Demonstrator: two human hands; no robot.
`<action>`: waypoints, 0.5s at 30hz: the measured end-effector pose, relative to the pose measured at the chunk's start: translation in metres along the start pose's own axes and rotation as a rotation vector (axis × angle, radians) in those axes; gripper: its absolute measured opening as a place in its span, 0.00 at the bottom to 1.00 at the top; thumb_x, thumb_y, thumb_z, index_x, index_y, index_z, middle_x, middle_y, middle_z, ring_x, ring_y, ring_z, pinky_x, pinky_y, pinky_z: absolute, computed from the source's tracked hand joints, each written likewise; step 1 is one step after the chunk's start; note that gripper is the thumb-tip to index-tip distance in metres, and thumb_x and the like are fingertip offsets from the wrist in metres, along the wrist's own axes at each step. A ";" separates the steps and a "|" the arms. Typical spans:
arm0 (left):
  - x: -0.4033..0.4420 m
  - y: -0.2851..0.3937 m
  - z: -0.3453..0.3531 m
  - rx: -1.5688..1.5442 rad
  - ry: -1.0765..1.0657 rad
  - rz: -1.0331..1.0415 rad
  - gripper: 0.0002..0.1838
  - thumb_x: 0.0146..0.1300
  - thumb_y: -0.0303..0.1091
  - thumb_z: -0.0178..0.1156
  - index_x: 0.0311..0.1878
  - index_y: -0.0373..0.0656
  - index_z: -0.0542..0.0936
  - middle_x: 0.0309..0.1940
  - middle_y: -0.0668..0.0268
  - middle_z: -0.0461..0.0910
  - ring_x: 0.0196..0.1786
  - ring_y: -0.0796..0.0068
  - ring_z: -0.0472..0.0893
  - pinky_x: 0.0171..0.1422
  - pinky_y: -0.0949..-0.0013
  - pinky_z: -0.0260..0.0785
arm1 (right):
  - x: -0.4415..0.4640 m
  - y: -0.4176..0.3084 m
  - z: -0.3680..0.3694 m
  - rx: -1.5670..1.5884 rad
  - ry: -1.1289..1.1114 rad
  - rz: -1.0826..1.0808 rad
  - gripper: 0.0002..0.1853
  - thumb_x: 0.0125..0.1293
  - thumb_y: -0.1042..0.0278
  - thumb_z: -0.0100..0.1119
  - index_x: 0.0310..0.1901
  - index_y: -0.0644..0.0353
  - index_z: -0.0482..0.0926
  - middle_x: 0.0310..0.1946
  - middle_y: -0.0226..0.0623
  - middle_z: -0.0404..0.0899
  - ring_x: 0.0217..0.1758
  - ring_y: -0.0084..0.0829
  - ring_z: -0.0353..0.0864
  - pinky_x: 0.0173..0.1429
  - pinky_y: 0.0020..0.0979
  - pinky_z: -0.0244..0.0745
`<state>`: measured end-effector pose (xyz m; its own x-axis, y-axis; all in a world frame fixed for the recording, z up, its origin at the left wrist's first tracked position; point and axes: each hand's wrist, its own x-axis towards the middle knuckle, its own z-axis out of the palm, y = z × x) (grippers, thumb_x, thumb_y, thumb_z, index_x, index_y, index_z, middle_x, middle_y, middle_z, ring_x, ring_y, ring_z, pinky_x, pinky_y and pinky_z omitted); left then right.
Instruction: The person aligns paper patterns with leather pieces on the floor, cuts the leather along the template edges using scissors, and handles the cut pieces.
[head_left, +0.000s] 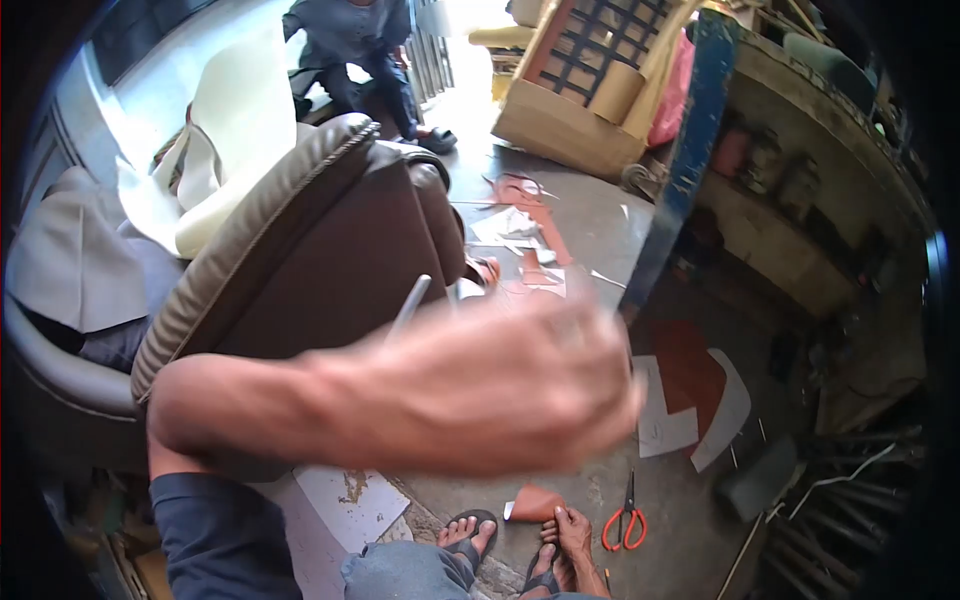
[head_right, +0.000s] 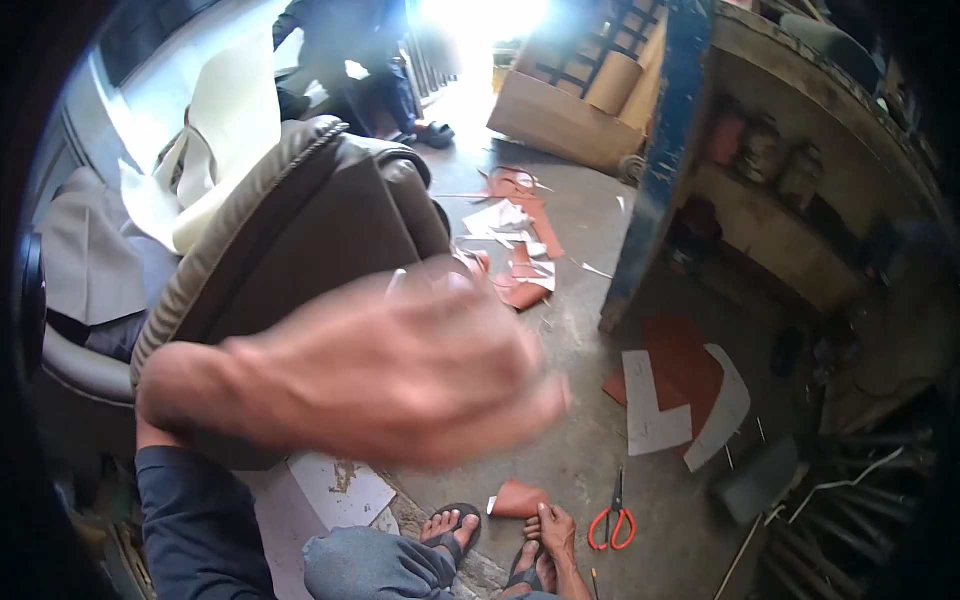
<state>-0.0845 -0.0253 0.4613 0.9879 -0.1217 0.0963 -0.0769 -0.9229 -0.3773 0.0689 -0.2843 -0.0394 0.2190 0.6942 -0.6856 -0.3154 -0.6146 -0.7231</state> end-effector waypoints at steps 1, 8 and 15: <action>0.009 0.024 0.008 -0.038 -0.158 0.098 0.21 0.70 0.40 0.53 0.62 0.41 0.74 0.46 0.62 0.79 0.50 0.67 0.80 0.59 0.63 0.71 | 0.002 0.003 -0.002 0.015 -0.024 0.004 0.18 0.77 0.58 0.53 0.40 0.68 0.77 0.29 0.45 0.84 0.26 0.33 0.86 0.28 0.31 0.83; -0.010 0.104 0.077 -0.716 -0.249 0.061 0.32 0.72 0.39 0.51 0.77 0.42 0.61 0.62 0.54 0.74 0.63 0.61 0.77 0.66 0.56 0.66 | -0.005 0.004 0.000 -0.051 -0.013 -0.010 0.17 0.76 0.57 0.56 0.45 0.66 0.77 0.31 0.43 0.84 0.26 0.34 0.85 0.30 0.32 0.83; -0.046 0.146 0.104 -1.170 -0.385 -0.096 0.30 0.63 0.38 0.61 0.69 0.54 0.69 0.58 0.52 0.78 0.47 0.50 0.83 0.49 0.51 0.76 | 0.018 0.021 -0.008 0.045 -0.058 -0.023 0.16 0.75 0.55 0.57 0.48 0.63 0.76 0.29 0.40 0.82 0.25 0.33 0.83 0.27 0.30 0.80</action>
<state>-0.1270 -0.1163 0.3064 0.9563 -0.1026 -0.2739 0.1195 -0.7177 0.6860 0.0737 -0.2878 -0.0673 0.1730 0.7291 -0.6622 -0.3522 -0.5820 -0.7329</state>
